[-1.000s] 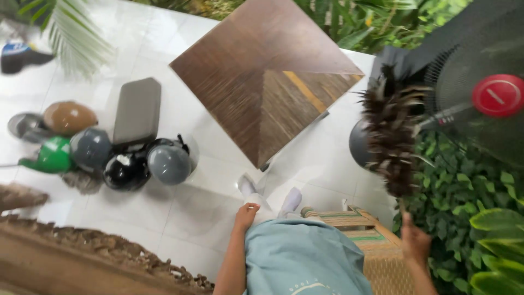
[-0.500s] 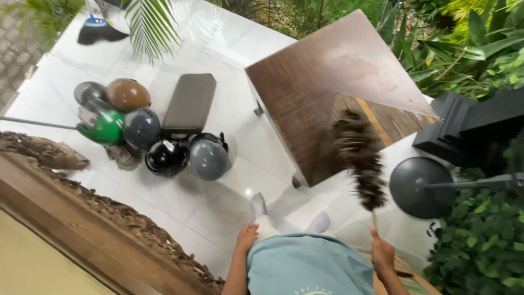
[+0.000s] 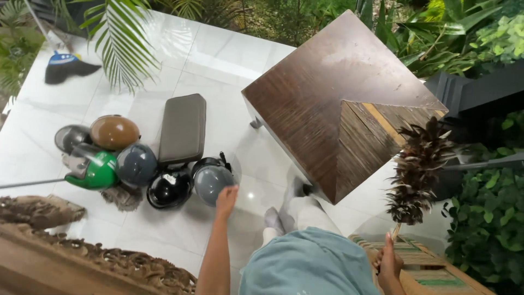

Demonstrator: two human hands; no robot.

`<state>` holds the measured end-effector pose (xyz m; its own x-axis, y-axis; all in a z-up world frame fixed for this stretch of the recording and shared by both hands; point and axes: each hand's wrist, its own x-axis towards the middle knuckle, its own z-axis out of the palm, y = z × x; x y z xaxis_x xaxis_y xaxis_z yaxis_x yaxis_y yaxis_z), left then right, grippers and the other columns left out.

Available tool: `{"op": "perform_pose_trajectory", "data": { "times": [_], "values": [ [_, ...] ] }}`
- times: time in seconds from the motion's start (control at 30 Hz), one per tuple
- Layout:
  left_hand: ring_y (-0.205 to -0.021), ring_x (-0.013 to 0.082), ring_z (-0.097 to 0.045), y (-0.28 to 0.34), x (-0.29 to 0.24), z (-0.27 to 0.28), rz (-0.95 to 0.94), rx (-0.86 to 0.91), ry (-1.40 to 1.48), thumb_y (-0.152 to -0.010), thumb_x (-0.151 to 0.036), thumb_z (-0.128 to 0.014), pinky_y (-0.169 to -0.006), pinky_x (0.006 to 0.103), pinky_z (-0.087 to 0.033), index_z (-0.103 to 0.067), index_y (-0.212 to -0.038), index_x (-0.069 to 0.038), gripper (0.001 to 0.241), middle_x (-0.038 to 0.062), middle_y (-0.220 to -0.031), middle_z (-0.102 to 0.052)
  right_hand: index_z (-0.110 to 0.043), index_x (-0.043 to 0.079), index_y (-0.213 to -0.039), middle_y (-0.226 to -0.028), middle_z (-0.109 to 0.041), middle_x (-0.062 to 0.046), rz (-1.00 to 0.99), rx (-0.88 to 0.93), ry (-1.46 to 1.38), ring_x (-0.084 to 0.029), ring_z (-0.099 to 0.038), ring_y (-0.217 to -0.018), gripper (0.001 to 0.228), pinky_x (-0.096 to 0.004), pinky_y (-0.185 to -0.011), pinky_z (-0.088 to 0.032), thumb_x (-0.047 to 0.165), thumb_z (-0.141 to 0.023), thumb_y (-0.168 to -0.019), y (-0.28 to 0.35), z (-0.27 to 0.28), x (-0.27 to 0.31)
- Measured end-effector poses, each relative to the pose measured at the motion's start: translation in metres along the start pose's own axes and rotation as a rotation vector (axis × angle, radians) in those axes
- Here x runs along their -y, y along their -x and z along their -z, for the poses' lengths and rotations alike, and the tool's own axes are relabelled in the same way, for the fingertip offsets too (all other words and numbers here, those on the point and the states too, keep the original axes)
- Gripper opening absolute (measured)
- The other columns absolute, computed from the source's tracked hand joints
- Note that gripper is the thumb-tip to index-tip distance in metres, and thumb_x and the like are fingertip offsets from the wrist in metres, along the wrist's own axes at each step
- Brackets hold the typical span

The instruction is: Dusting a small wooden table with a feather duster and organizing items on it.

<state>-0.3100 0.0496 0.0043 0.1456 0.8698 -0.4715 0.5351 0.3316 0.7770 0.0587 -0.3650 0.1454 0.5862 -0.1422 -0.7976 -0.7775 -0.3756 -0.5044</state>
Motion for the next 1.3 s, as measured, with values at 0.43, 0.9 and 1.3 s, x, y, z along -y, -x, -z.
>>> {"op": "perform_pose_trajectory", "data": {
  "times": [0.43,0.9,1.3],
  "values": [
    [-0.090,0.0263,-0.069,-0.218,-0.310,-0.049,-0.229,0.100,-0.129,-0.092,-0.047,-0.069,-0.083,0.0380,-0.054,-0.076,-0.114,-0.010,0.044,0.012,-0.098,-0.077,-0.062,-0.006,-0.079,-0.071,-0.063,-0.017,-0.069,-0.333,0.031,-0.027,-0.063,-0.057,0.064,-0.044,-0.056,-0.057,0.056,-0.072,-0.094,-0.086,-0.127,0.054],
    [-0.141,0.0374,-0.043,-0.350,-0.278,-0.093,-0.039,0.361,-0.677,-0.086,-0.079,-0.064,-0.115,0.0553,-0.031,-0.045,-0.152,-0.010,0.097,0.019,-0.153,-0.047,-0.074,-0.006,-0.086,-0.071,-0.071,-0.022,-0.164,-0.419,0.367,-0.034,-0.072,-0.067,0.088,-0.048,-0.065,-0.054,0.081,-0.063,-0.083,-0.012,-0.214,0.045],
    [-0.129,0.0324,-0.060,-0.255,-0.257,-0.070,-0.087,0.285,-0.743,-0.088,-0.074,-0.055,-0.107,0.0505,-0.044,-0.050,-0.144,-0.016,0.081,0.010,-0.140,-0.064,-0.069,-0.007,-0.110,-0.112,-0.073,-0.017,-0.086,-0.326,-0.032,-0.029,-0.071,-0.107,0.063,-0.043,-0.074,-0.063,0.051,-0.079,-0.088,-0.049,-0.210,0.015]
  ]
}}
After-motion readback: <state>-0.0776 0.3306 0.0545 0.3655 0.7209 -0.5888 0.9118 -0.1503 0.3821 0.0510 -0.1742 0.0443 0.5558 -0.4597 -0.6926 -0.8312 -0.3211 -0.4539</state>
